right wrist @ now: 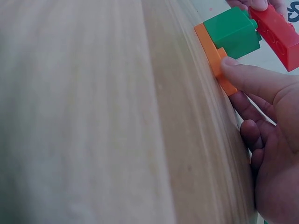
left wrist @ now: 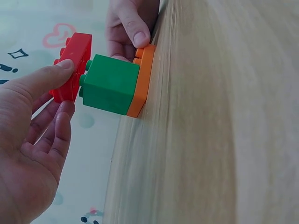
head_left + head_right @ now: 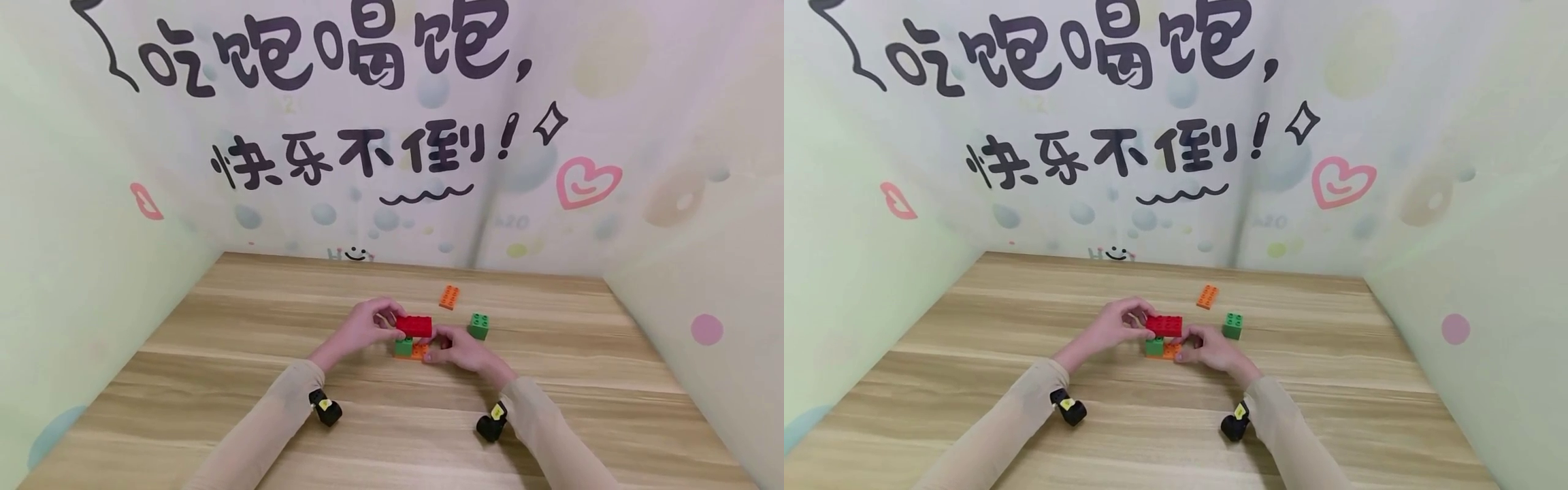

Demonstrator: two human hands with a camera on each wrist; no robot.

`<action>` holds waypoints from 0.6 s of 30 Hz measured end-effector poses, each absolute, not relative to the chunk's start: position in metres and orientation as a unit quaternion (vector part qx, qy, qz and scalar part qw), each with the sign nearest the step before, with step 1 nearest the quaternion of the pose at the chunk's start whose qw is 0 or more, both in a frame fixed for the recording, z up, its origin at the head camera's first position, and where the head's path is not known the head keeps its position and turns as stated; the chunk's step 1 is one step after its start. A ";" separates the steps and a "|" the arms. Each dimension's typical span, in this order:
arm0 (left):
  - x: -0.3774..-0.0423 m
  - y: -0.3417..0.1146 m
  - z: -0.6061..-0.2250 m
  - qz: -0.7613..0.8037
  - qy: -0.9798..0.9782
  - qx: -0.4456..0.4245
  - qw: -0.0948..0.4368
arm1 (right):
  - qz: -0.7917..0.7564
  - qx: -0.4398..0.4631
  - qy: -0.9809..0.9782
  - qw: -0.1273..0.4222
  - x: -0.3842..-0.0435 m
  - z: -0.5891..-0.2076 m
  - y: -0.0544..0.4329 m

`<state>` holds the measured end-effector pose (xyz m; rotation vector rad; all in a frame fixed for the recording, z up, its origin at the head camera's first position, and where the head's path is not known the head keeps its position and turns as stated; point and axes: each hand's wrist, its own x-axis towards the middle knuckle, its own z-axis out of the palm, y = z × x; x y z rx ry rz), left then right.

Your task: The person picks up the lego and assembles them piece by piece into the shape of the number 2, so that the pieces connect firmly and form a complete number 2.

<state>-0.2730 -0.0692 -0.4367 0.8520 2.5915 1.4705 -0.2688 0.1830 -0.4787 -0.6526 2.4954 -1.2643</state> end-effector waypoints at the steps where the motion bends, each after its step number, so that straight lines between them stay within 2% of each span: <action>1: -0.273 -0.069 -0.437 0.474 0.836 0.276 0.019 | -0.437 -0.226 0.860 0.134 -0.269 -0.478 0.183; 18: -0.272 -0.070 -0.437 0.463 0.837 0.290 0.018 | -0.439 -0.218 0.860 0.142 -0.266 -0.474 0.183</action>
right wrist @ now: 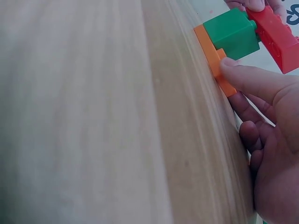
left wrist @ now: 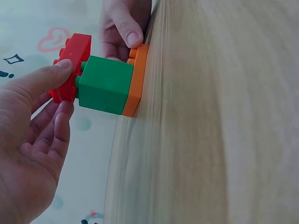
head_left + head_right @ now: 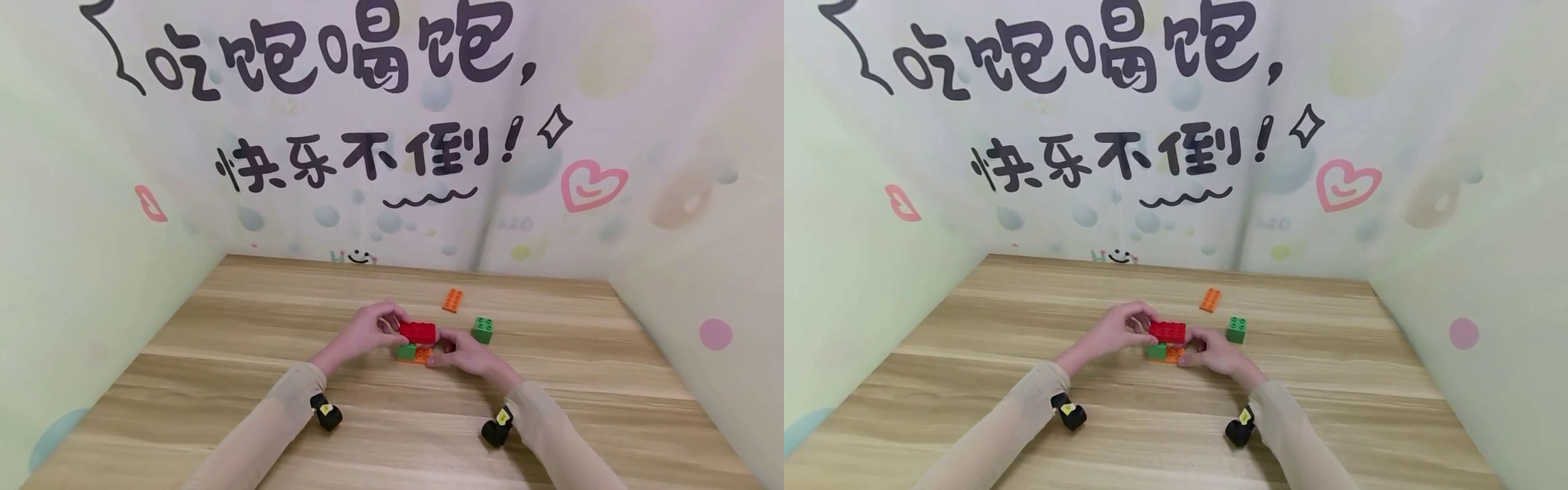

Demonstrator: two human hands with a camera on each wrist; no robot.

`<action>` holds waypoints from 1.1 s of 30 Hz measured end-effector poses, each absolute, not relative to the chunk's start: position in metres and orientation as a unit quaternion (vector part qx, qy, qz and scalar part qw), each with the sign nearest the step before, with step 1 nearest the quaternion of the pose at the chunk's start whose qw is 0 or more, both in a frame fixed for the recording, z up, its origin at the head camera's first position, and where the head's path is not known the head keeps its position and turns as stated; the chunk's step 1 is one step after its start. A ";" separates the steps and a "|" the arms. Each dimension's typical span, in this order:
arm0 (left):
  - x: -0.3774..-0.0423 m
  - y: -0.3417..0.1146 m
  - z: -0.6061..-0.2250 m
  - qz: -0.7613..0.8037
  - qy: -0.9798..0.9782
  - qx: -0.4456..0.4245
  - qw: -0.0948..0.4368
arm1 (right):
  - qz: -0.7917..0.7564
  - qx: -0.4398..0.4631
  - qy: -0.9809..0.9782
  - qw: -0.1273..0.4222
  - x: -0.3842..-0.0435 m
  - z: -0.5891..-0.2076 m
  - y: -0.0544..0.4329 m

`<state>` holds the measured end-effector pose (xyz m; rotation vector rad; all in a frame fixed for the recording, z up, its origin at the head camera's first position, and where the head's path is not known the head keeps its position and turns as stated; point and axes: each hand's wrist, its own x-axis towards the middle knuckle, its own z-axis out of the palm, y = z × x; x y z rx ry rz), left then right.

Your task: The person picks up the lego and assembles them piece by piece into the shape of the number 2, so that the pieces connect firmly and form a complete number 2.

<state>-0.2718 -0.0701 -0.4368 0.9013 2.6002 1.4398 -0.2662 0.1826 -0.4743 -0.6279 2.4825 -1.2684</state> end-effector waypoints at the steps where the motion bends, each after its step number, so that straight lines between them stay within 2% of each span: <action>1: -0.272 -0.069 -0.437 0.463 0.837 0.291 0.019 | -0.439 -0.219 0.860 0.140 -0.266 -0.475 0.183; 33: -0.273 -0.069 -0.444 0.458 0.836 0.301 0.021 | -0.439 -0.218 0.861 0.135 -0.266 -0.476 0.182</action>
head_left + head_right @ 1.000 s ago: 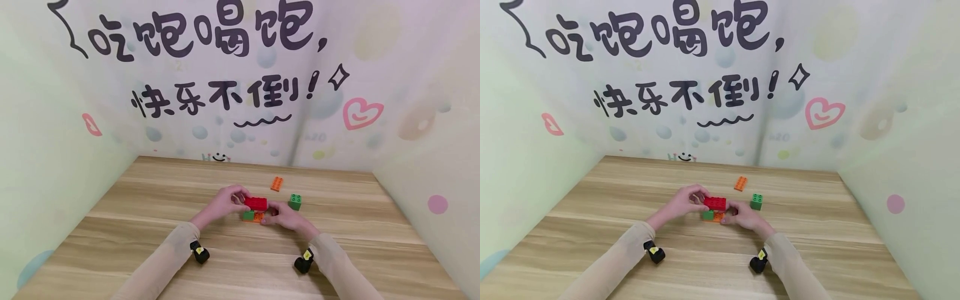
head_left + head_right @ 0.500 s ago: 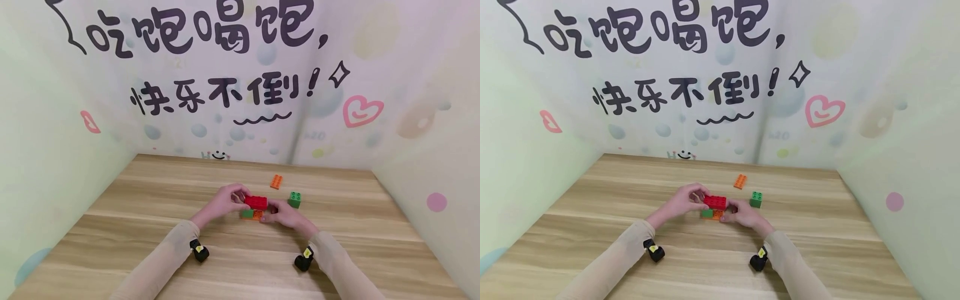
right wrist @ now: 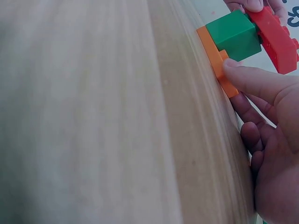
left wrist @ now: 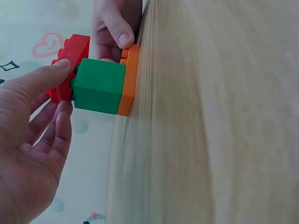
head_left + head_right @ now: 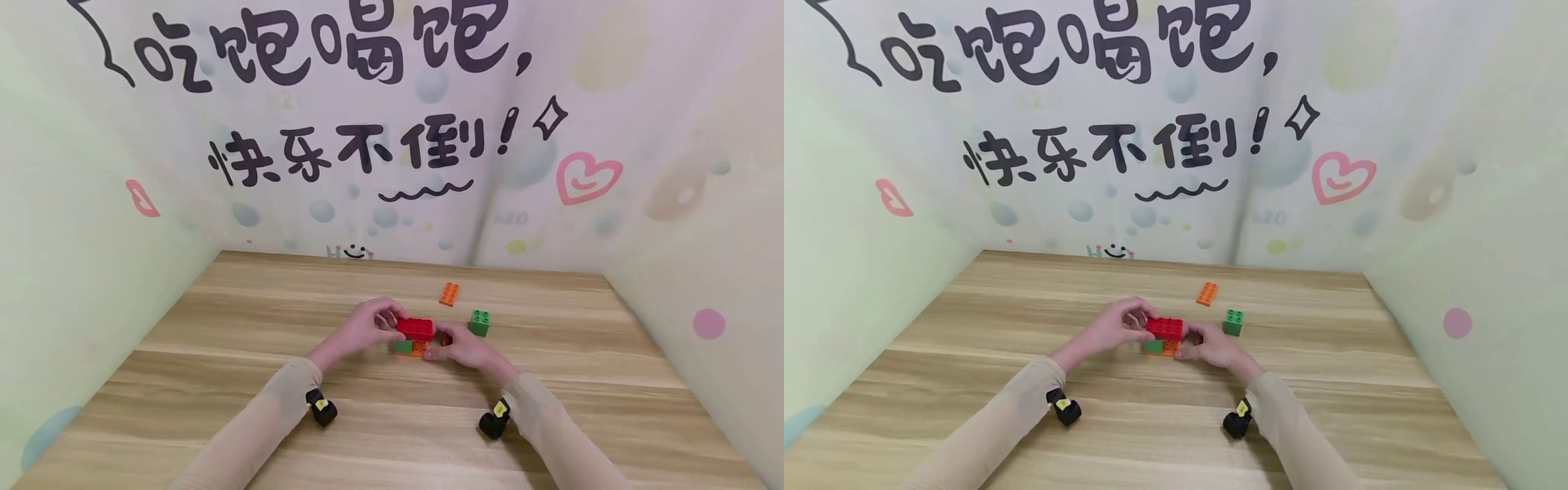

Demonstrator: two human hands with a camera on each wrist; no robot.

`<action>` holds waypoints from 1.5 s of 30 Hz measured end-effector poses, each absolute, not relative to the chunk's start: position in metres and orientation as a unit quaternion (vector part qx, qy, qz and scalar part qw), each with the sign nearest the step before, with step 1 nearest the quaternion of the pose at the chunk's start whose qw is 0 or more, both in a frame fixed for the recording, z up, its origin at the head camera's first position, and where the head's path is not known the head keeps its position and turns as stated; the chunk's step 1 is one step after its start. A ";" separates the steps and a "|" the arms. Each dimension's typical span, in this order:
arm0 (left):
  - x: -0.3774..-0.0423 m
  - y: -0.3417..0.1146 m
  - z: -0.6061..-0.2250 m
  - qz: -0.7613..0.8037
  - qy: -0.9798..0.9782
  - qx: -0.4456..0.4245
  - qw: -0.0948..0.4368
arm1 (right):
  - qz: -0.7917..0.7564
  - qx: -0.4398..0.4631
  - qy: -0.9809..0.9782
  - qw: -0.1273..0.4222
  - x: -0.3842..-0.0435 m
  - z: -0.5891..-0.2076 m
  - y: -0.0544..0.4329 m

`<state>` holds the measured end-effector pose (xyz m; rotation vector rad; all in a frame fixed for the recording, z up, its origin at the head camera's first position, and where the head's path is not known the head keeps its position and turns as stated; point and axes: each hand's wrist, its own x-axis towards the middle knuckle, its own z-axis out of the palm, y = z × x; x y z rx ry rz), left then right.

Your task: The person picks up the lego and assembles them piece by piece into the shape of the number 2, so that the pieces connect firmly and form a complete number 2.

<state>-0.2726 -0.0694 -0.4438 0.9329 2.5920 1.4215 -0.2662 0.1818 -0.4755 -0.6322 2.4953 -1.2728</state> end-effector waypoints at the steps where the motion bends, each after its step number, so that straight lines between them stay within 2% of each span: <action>1: -0.273 -0.070 -0.444 0.459 0.836 0.299 0.022 | -0.439 -0.217 0.861 0.135 -0.266 -0.476 0.182; 33: -0.274 -0.071 -0.446 0.467 0.835 0.288 0.052 | -0.430 -0.227 0.864 0.132 -0.271 -0.480 0.186; 45: -0.273 -0.072 -0.445 0.463 0.836 0.291 0.041 | -0.439 -0.217 0.861 0.141 -0.271 -0.480 0.183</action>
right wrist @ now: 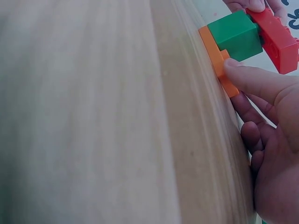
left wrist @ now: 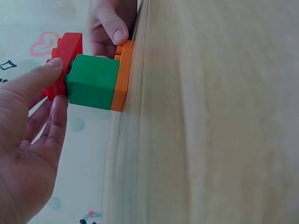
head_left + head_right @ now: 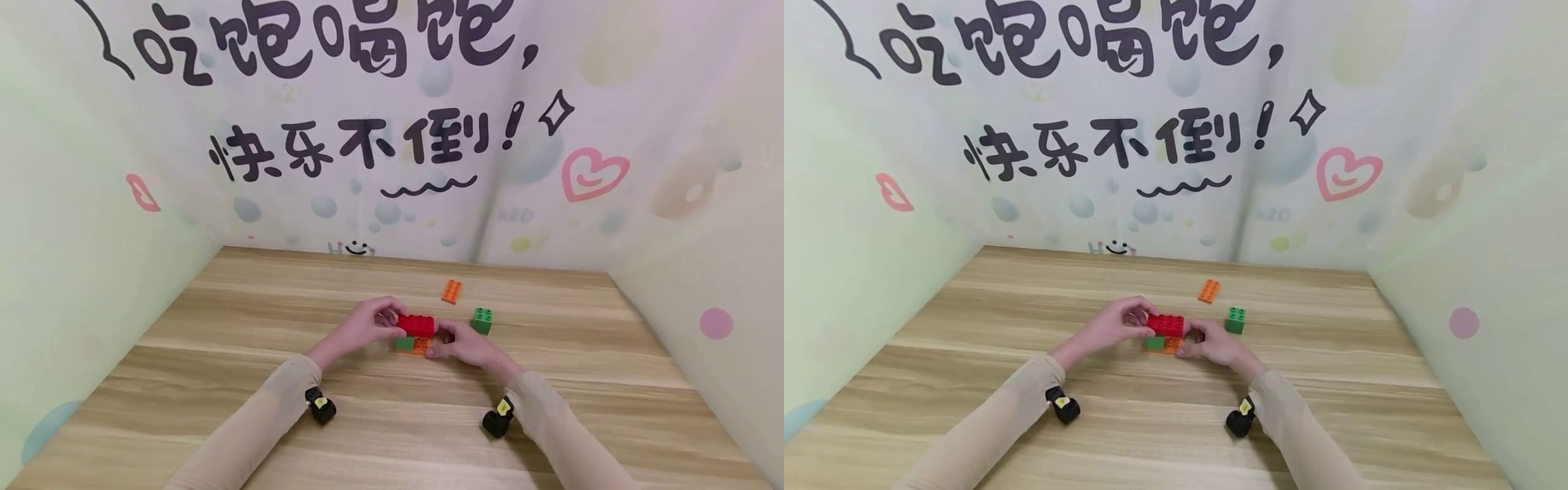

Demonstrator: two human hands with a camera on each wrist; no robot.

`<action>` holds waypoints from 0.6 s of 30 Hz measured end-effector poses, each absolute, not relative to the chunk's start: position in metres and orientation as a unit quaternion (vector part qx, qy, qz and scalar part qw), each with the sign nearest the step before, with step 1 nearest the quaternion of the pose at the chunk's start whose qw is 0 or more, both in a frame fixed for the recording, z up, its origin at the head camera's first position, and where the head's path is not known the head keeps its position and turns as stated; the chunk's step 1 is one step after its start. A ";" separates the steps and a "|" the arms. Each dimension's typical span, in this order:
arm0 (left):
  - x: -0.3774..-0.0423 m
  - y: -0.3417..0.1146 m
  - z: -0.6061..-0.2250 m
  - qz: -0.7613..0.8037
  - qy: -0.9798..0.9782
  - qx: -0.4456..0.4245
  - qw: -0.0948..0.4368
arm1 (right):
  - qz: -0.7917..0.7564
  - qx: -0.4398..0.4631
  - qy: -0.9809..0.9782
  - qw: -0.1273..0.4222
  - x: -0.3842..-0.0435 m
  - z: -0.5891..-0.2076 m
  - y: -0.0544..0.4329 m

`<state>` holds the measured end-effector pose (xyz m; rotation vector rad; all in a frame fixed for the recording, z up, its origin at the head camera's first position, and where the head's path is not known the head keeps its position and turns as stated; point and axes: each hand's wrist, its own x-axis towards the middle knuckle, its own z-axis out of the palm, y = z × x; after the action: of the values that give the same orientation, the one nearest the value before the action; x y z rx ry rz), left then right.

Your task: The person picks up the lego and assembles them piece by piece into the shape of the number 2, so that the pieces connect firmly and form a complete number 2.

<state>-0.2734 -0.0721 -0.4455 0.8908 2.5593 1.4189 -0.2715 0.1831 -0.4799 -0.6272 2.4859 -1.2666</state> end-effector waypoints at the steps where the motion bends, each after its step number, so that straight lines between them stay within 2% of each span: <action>1: -0.274 -0.072 -0.446 0.463 0.836 0.291 0.040 | -0.441 -0.217 0.859 0.141 -0.272 -0.480 0.183; 18: -0.273 -0.072 -0.441 0.461 0.835 0.299 0.038 | -0.439 -0.221 0.859 0.141 -0.272 -0.479 0.184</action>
<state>-0.2725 -0.0715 -0.4415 0.9171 2.5603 1.4127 -0.2720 0.1835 -0.4790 -0.6395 2.4814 -1.2692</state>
